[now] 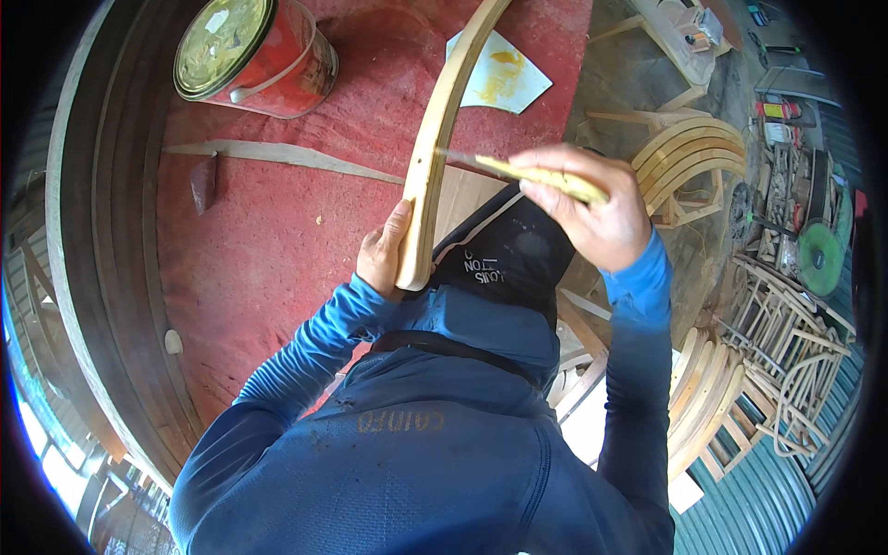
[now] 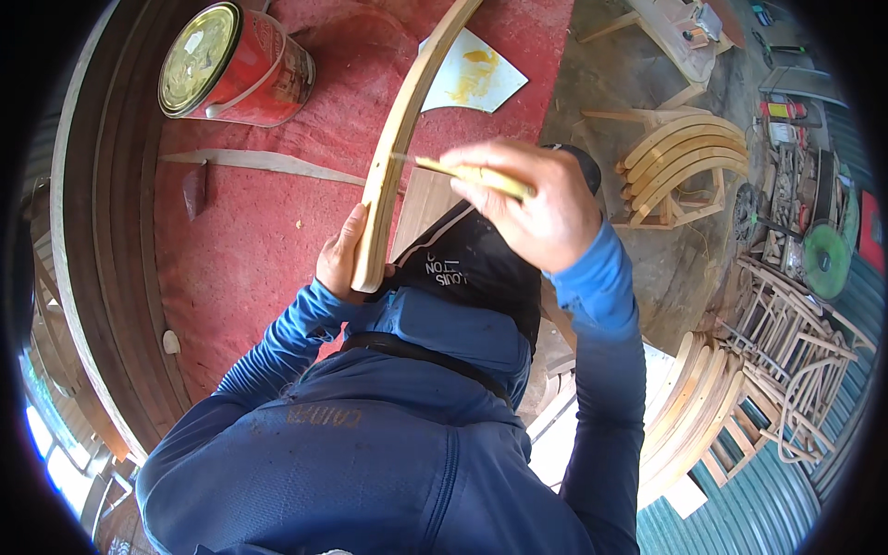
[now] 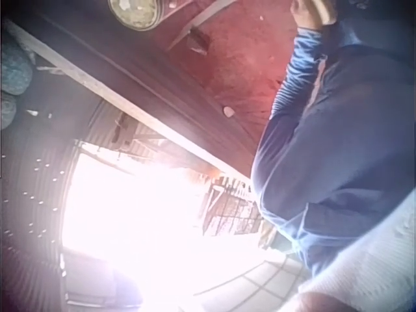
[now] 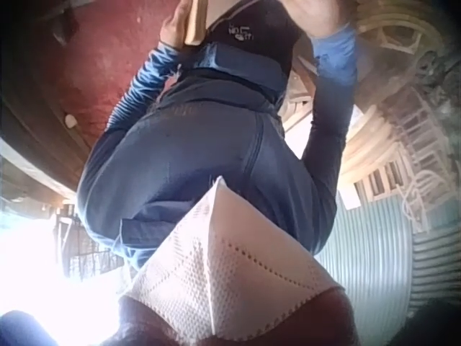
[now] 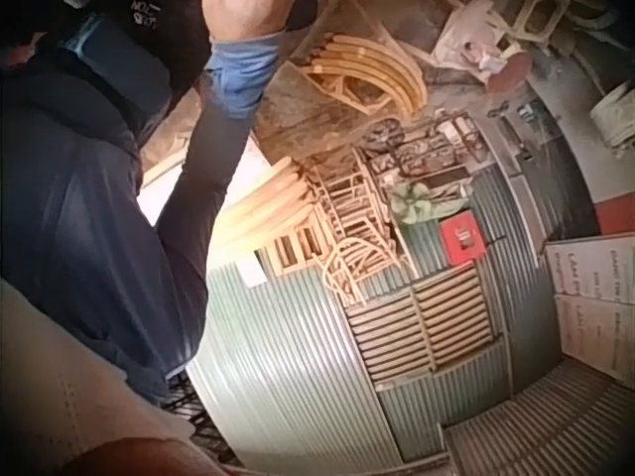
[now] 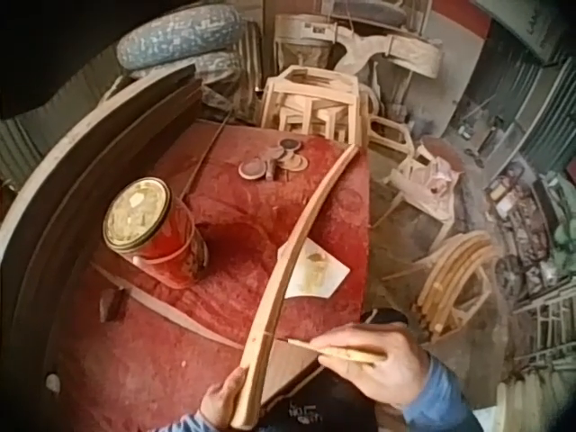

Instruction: Apply glue to the edges of curved wooden components using a metal scraper and stacking them.

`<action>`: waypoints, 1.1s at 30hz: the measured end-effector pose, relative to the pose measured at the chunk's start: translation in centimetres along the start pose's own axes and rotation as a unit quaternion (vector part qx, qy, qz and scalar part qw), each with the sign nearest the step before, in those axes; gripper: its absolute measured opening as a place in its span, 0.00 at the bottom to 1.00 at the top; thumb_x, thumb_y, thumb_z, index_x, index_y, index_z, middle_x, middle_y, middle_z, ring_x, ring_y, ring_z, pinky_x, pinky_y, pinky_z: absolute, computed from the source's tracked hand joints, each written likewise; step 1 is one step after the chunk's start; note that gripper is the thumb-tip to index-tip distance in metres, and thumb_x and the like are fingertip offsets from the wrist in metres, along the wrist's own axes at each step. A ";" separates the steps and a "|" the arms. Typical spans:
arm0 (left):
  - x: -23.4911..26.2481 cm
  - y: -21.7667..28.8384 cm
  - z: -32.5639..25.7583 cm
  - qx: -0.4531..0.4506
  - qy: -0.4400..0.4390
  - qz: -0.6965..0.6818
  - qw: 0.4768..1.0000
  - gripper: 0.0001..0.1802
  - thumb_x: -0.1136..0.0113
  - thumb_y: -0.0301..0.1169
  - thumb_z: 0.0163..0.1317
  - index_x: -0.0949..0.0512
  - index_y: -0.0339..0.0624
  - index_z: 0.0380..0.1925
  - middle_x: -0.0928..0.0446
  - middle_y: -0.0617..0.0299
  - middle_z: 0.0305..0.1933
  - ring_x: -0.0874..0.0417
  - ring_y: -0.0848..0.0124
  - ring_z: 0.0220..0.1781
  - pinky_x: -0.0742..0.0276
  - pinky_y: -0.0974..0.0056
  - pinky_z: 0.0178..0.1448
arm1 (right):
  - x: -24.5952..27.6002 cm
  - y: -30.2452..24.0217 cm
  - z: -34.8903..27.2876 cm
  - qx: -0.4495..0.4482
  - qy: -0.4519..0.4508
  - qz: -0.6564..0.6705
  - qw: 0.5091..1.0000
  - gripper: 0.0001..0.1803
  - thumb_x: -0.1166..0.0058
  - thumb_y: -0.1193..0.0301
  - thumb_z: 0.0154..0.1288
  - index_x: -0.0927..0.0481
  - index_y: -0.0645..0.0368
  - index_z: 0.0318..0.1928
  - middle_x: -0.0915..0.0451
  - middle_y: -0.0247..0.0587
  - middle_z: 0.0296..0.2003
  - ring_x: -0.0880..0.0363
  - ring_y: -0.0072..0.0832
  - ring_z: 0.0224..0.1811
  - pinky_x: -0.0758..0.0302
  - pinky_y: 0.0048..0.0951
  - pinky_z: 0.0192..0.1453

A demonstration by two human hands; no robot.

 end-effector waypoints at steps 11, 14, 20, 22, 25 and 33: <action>0.4 -0.8 0.8 -0.072 -0.036 0.035 0.996 0.33 0.46 0.56 0.72 0.23 0.28 0.45 0.20 0.49 0.29 0.17 0.62 0.20 0.17 0.63 0.24 | 0.0 -3.0 -0.2 0.018 -0.112 0.030 0.993 0.09 0.36 0.75 0.65 0.16 0.64 0.46 0.13 0.46 0.35 0.12 0.30 0.36 0.19 0.29 0.40; 0.1 -0.4 0.4 -0.055 -0.033 0.013 0.998 0.33 0.47 0.56 0.72 0.23 0.29 0.45 0.20 0.50 0.29 0.17 0.62 0.21 0.16 0.62 0.25 | 0.3 -1.5 -0.1 -0.009 -0.022 0.031 0.999 0.10 0.36 0.75 0.66 0.16 0.66 0.47 0.13 0.46 0.38 0.13 0.29 0.38 0.20 0.27 0.43; 0.2 0.4 -0.2 0.023 -0.013 -0.057 0.998 0.31 0.46 0.57 0.71 0.22 0.35 0.44 0.23 0.55 0.27 0.19 0.65 0.24 0.14 0.56 0.31 | -0.9 -0.9 -1.4 -0.004 -0.066 0.053 0.996 0.10 0.37 0.76 0.66 0.16 0.66 0.46 0.13 0.48 0.38 0.12 0.30 0.38 0.18 0.29 0.44; 0.5 -0.1 0.3 0.052 -0.043 -0.066 0.996 0.30 0.45 0.58 0.70 0.22 0.38 0.43 0.24 0.57 0.27 0.20 0.65 0.25 0.14 0.55 0.32 | -0.6 -0.3 -0.9 0.005 -0.012 0.052 0.999 0.10 0.37 0.76 0.66 0.17 0.66 0.47 0.13 0.49 0.39 0.12 0.31 0.40 0.18 0.30 0.44; 0.5 -0.1 0.3 0.048 -0.020 -0.044 0.998 0.30 0.46 0.59 0.70 0.22 0.39 0.41 0.24 0.57 0.26 0.20 0.64 0.25 0.15 0.56 0.31 | -0.4 0.9 0.9 -0.014 0.025 -0.011 1.000 0.10 0.38 0.77 0.67 0.16 0.63 0.48 0.13 0.45 0.39 0.13 0.28 0.39 0.19 0.27 0.44; 1.0 -0.6 0.8 0.077 -0.036 -0.074 0.994 0.30 0.51 0.61 0.72 0.23 0.42 0.39 0.26 0.58 0.22 0.24 0.66 0.22 0.20 0.56 0.32 | -1.4 -1.2 0.3 -0.001 -0.107 0.075 0.991 0.09 0.37 0.73 0.67 0.16 0.63 0.45 0.12 0.47 0.38 0.11 0.34 0.39 0.18 0.29 0.43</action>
Point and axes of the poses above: each hand's wrist, its own z-axis towards the middle knuckle, its own x-axis out of the back of the hand, y = z × x, the point moved 5 cm from there along z, towards the middle knuckle
